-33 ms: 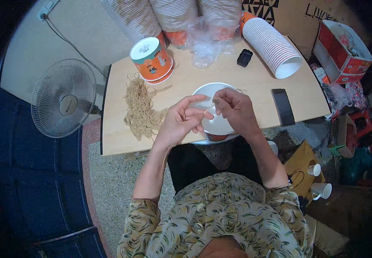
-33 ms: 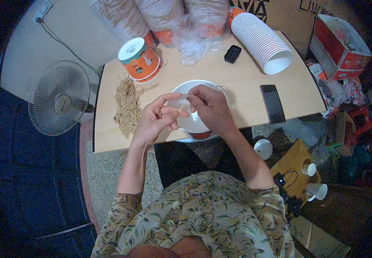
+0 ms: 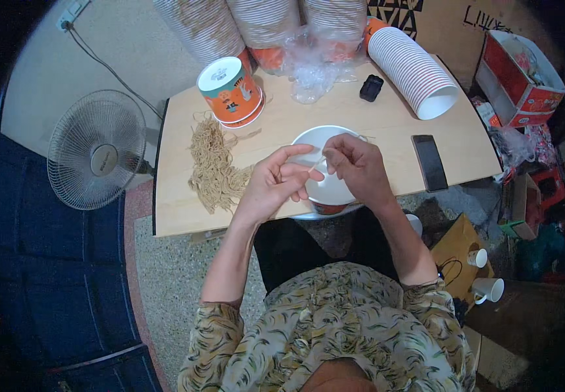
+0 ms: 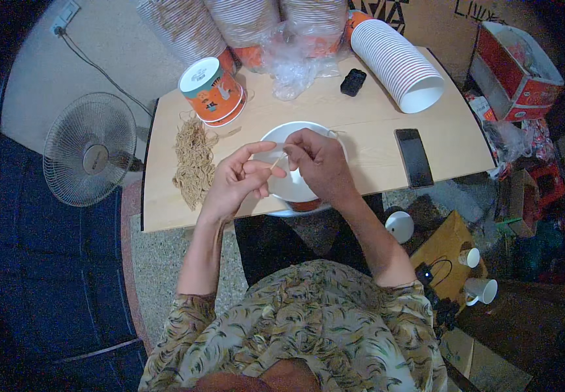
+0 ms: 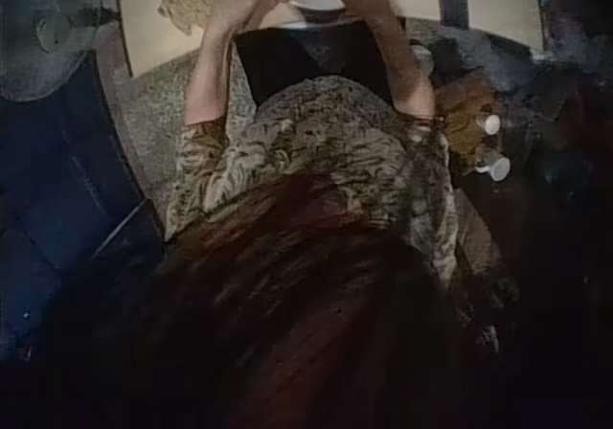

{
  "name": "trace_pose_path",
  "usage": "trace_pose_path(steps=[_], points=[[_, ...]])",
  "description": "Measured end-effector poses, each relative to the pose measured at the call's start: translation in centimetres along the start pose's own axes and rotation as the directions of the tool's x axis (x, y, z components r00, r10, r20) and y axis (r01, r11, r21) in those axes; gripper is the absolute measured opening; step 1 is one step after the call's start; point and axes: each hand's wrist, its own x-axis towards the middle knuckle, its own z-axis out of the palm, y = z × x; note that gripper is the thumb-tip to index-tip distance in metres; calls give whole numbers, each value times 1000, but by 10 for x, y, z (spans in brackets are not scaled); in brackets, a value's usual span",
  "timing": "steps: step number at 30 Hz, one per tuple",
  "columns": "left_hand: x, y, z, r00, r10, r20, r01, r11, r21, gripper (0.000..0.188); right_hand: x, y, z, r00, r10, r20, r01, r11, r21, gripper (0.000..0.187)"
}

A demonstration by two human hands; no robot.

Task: Packaging paper bowls by stacking them and securing with rubber bands.

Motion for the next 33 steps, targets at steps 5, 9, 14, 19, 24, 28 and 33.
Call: trace_pose_path(steps=[5,9,14,19,24,28,33], points=[[7,3,1,999,-35,-9,35,999,-22,32,4,-5,-2,998,-45,32,47,997,-69,9],[17,5,1,995,-62,-82,66,997,46,20,5,-20,-11,994,-66,82,79,984,-159,12],[17,2,-9,1000,5,-6,-5,994,110,19,1,-20,-28,982,-23,188,114,865,-488,11],[8,-5,-8,979,167,114,-201,855,478,12,-15,-6,-36,997,-54,55,67,964,-257,12],[-5,-14,-22,935,288,207,-355,746,564,6,-23,12,-66,989,54,-141,-31,987,155,14],[-4,-3,-21,900,266,345,-430,675,600,11,-26,28,-76,978,93,-189,6,884,467,14],[4,-2,-19,843,370,391,-537,521,663,18,-18,24,-79,983,3,-183,82,887,454,17]])
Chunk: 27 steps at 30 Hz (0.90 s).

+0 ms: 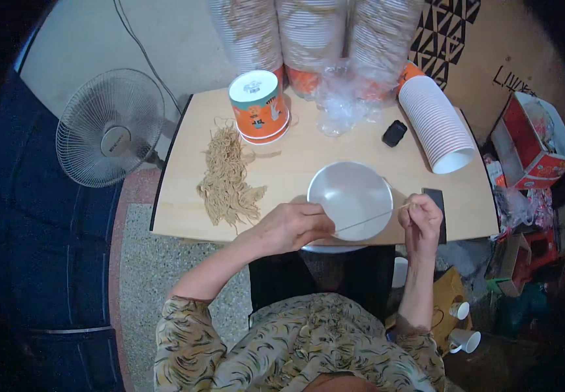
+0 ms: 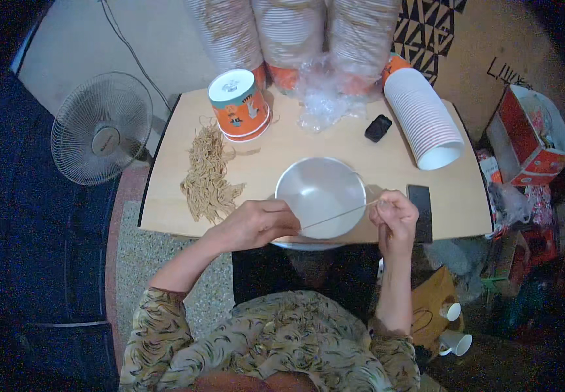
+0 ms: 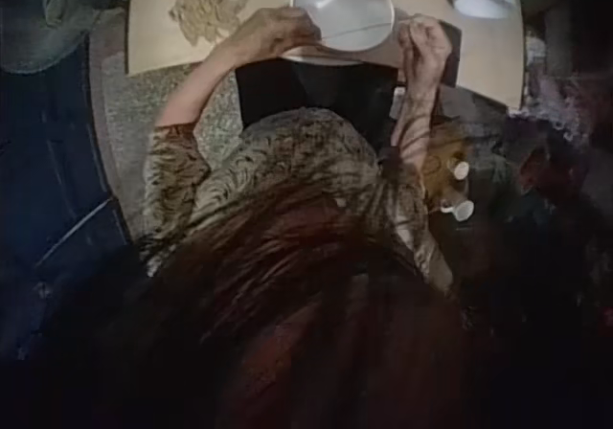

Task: Packaging paper bowls by stacking them and securing with rubber bands.

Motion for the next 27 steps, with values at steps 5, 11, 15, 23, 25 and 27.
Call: trace_pose_path(steps=[5,11,15,23,25,27], points=[[26,-7,-25,958,-179,-223,117,957,-265,16,31,-33,38,979,-178,102,190,974,-120,55],[64,-109,-116,604,-589,-537,-3,672,-741,17,42,-21,35,963,-176,204,237,913,-331,71],[50,-208,-175,555,-631,-542,-167,553,-816,16,23,30,2,992,39,121,26,869,-493,38],[30,-287,-172,236,-866,-441,-77,435,-897,7,-3,78,-45,980,194,-44,-190,851,-489,17],[27,-292,-166,209,-876,-435,-18,442,-897,9,-8,86,-60,962,253,-107,-273,842,-466,18],[17,-300,-166,295,-839,-458,130,510,-851,8,-10,94,-68,967,234,-100,-253,848,-465,18]])
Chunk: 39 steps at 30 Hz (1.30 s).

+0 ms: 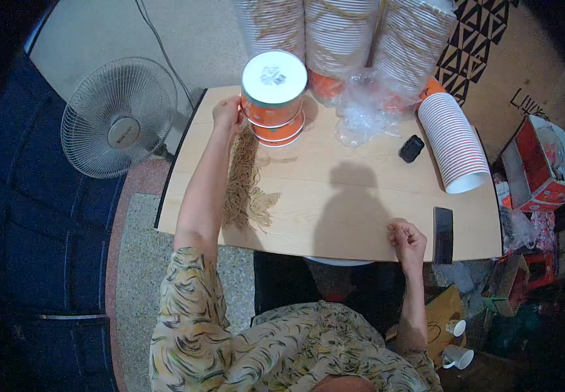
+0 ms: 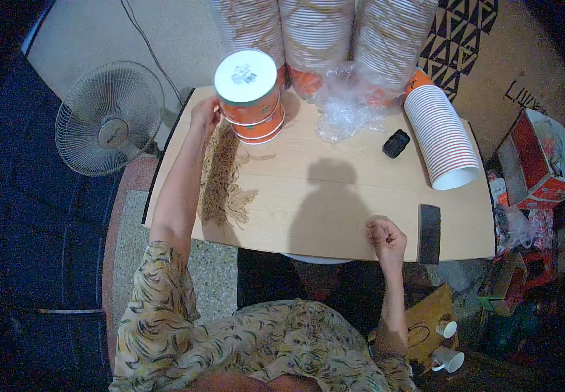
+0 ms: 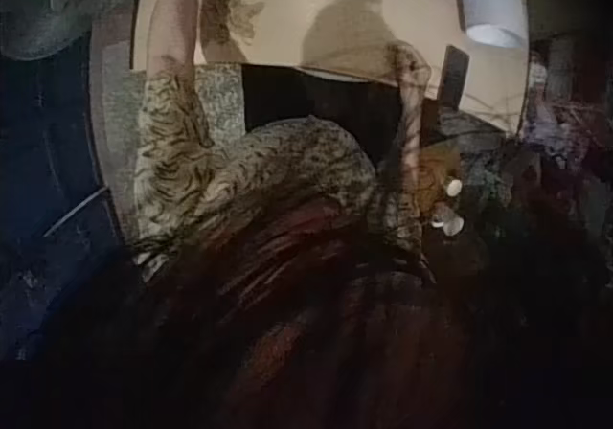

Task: Packaging paper bowls by stacking them and securing with rubber bands.

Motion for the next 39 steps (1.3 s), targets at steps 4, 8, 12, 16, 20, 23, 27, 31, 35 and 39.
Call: trace_pose_path(steps=[4,8,12,16,20,23,27,31,35,39], points=[[17,-2,-5,953,252,-170,-122,828,547,40,-1,0,4,999,-13,-46,13,1000,11,18],[32,9,-6,941,322,-101,-127,615,778,42,1,-1,9,997,-3,-75,8,998,64,17],[-15,33,47,746,641,-180,-466,696,547,43,0,7,1,996,26,-80,-23,999,41,19],[-79,65,71,315,839,444,-916,146,375,53,-1,7,5,999,-17,-52,19,999,49,19],[-74,62,72,442,731,519,-850,158,502,59,0,3,11,997,30,-67,-26,998,58,16],[-50,68,68,602,623,500,-749,222,624,72,0,8,10,998,25,-64,-23,999,31,18],[-51,65,79,763,388,517,-635,298,713,91,2,11,8,998,11,-69,-12,1000,-16,16],[-66,35,95,795,312,520,-606,393,691,94,0,15,5,997,-9,-74,10,1000,12,16],[-68,35,90,779,324,536,-627,411,662,96,-2,10,8,998,-24,-56,23,1000,-17,17],[-65,4,80,768,380,515,-574,766,290,117,-1,17,10,998,-44,-40,44,999,-6,18]])
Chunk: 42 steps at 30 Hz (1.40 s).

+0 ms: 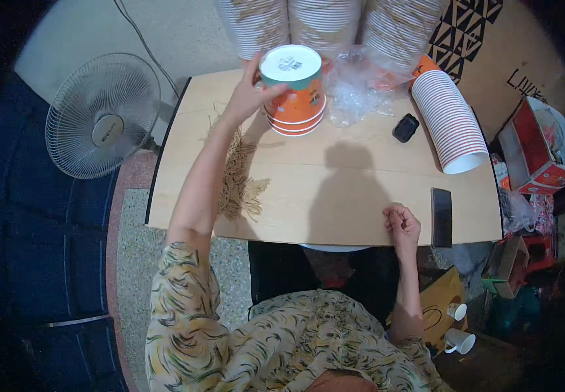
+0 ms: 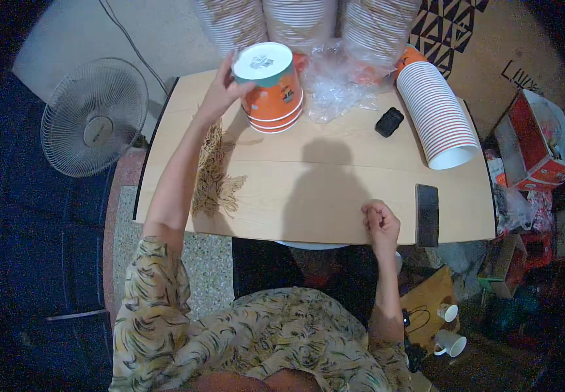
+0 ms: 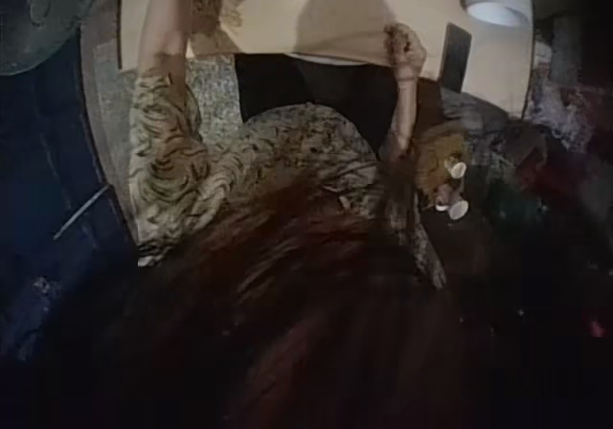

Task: Packaging paper bowls by stacking them and securing with rubber bands.

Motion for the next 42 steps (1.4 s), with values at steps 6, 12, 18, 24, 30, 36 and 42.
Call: trace_pose_path(steps=[6,12,18,24,30,36,42], points=[[-31,3,42,1000,13,-5,-13,999,47,156,-1,-6,-1,999,8,-31,-10,997,-79,19],[-27,-25,63,978,56,-200,-60,998,-14,149,-1,2,8,998,-42,-54,41,999,-21,18],[-27,27,80,984,-100,-145,-7,801,-599,143,-3,0,4,993,-44,-105,37,997,-69,12],[6,23,1,885,237,-401,-245,969,32,135,-1,-6,13,998,-35,-49,32,998,-59,12],[-49,123,54,861,495,-119,-452,851,268,125,0,-12,6,992,-75,-97,78,997,23,30],[-129,109,146,838,309,451,-527,673,519,123,2,-58,23,941,-318,-117,337,915,221,94],[-98,87,156,780,423,461,-564,795,225,87,31,-55,29,982,-125,-139,136,988,77,73]])
